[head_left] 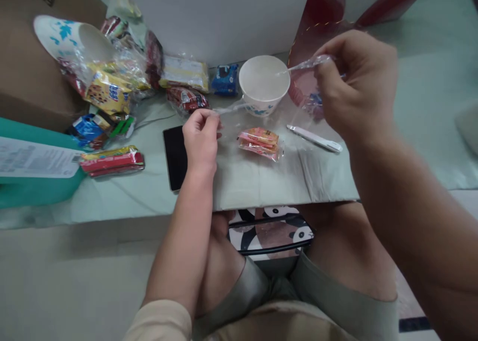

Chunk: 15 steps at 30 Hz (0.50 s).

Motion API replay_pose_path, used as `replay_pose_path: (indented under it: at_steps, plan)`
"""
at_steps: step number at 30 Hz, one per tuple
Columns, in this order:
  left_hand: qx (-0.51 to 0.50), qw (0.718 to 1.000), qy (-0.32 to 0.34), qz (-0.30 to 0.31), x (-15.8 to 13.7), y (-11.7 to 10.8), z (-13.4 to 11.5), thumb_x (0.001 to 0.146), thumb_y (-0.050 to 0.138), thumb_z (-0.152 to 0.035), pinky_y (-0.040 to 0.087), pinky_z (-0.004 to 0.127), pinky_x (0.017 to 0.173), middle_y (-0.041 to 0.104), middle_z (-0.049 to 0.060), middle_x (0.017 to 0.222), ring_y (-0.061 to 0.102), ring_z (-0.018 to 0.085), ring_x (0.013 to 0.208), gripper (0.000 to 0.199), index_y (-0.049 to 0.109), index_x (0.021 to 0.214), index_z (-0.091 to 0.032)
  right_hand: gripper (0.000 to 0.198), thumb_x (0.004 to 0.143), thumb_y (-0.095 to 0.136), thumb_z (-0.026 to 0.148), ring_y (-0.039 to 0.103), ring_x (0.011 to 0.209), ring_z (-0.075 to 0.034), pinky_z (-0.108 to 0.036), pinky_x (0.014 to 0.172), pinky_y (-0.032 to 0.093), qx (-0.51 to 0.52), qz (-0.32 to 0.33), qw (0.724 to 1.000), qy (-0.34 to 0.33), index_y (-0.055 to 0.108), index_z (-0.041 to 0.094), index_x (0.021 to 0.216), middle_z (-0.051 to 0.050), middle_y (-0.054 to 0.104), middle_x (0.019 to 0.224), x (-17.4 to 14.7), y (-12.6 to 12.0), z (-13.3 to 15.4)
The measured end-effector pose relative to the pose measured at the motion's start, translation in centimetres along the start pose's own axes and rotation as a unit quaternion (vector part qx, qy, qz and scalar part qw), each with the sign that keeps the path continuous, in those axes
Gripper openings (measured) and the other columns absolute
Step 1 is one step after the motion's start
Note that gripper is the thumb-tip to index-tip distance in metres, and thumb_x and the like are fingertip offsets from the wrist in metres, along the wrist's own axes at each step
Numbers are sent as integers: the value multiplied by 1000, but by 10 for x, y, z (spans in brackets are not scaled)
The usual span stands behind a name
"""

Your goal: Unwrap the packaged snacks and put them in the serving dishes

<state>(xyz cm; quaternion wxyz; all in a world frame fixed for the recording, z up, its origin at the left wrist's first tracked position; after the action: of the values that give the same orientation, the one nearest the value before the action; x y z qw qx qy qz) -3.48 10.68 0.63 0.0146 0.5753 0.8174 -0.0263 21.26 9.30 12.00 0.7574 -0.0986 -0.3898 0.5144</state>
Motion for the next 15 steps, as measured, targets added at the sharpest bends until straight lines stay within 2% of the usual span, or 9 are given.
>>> replay_pose_path:
  at_steps: [5, 8, 10, 12, 15]
  plan:
    - [-44, 998, 46, -12, 3, -5, -5, 92, 64, -26, 44, 21, 61, 56, -3, 66, 55, 10, 63, 24, 56, 70, -21, 22, 85, 57, 4, 53, 63, -12, -29, 62, 40, 0, -19, 1000, -6, 61, 23, 73, 2, 62, 69, 0, -5, -3]
    - [-44, 991, 121, 25, 2, -5, -13, 89, 71, -29, 47, 23, 68, 60, -1, 74, 58, 12, 72, 18, 61, 76, -22, 18, 86, 54, 10, 55, 68, -15, -32, 65, 41, 16, -10, 999, -30, 61, 24, 77, -1, 64, 75, -4, -6, 1]
    - [-21, 984, 173, 45, -1, -3, -19, 88, 75, -39, 49, 24, 72, 62, 0, 78, 60, 13, 77, 24, 61, 78, -22, 12, 88, 55, 16, 59, 74, -16, -32, 69, 44, 30, 4, 999, -42, 63, 22, 82, -3, 67, 82, -11, -7, 4]
    - [-15, 981, 188, 42, -3, -3, -19, 92, 70, -50, 50, 25, 71, 60, 0, 76, 61, 13, 75, 33, 59, 78, -22, 8, 90, 58, 23, 62, 82, -18, -33, 73, 47, 32, 46, 997, -44, 66, 19, 91, -5, 68, 90, -25, -6, 5]
    - [-25, 987, 156, 33, -2, -4, -13, 94, 63, -58, 47, 23, 61, 56, -2, 71, 59, 12, 67, 38, 55, 82, -24, 22, 91, 61, 31, 65, 94, -23, -35, 79, 50, 15, 141, 989, -44, 66, 18, 108, -8, 69, 101, -55, -4, 3]
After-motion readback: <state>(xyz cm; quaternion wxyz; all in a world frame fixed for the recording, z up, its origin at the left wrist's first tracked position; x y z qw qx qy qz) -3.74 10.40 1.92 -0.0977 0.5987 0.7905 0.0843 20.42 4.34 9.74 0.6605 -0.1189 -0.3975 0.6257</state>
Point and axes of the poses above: each hand's wrist, its own x-axis towards the middle knuckle, its own y-axis out of the palm, z = x × y, the point moved 6 cm from there along x, towards the middle knuckle
